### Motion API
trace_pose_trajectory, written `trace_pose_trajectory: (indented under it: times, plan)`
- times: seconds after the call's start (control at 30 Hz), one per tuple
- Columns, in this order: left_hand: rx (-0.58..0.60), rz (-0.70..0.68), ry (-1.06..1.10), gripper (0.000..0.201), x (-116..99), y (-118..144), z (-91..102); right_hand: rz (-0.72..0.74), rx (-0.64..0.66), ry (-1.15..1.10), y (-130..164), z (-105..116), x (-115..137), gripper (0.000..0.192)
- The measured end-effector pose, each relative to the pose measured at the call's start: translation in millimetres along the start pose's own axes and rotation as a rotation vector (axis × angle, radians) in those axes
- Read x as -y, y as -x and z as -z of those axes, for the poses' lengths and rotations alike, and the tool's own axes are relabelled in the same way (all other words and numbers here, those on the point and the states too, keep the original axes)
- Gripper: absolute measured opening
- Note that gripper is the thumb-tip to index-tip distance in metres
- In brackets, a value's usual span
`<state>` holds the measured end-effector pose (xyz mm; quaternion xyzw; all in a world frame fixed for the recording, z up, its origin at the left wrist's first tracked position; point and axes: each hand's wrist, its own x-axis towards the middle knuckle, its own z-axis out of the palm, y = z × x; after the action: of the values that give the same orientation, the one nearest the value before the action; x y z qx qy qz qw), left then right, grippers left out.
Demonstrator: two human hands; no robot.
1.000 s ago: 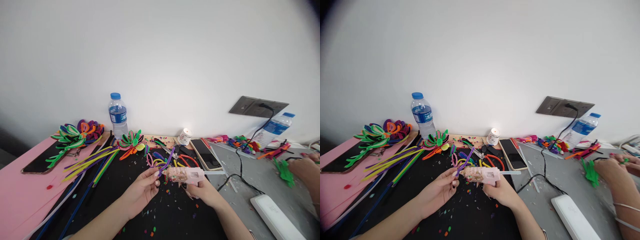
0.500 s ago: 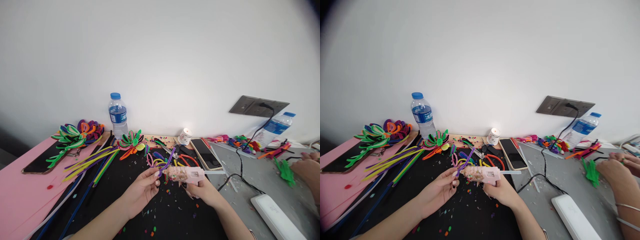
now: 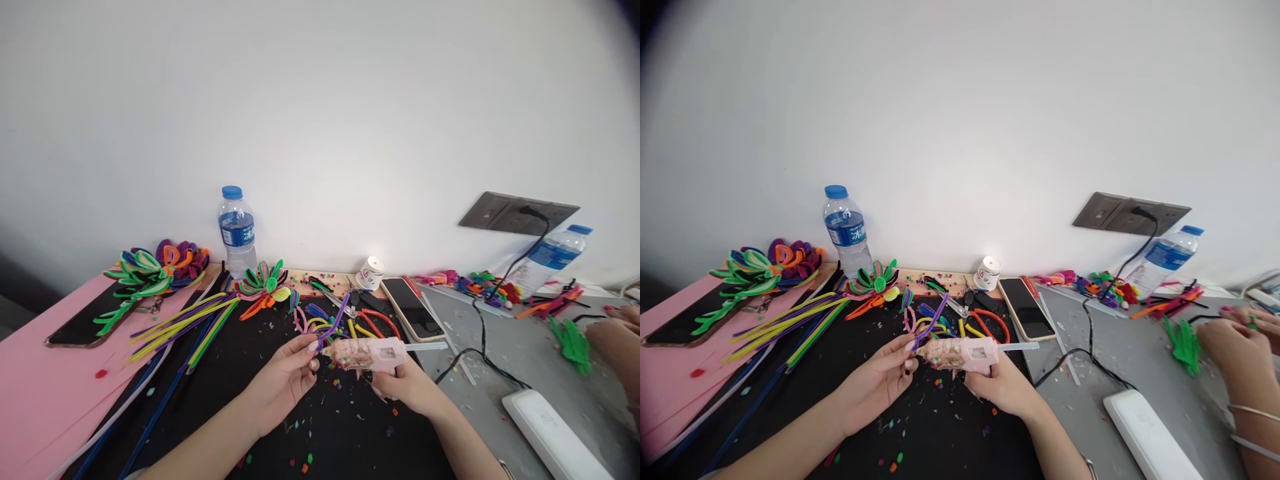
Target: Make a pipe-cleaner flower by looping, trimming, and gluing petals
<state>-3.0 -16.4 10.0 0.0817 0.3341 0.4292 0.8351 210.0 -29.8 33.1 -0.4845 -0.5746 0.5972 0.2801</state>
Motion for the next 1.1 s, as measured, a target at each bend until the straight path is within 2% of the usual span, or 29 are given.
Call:
trace_pose_trajectory:
  times: [0.43, 1.1]
  plan:
    - [0.018, 0.01, -0.001, 0.013, 1.0, 0.0, -0.6, 0.015, -0.036, 0.004, -1.9, 1.9, -5.8, 0.008]
    - [0.007, -0.001, -0.01, 0.013, 0.3, 1.0, 0.5, -0.009, -0.032, 0.013, 0.7, 1.2, -1.9, 0.01]
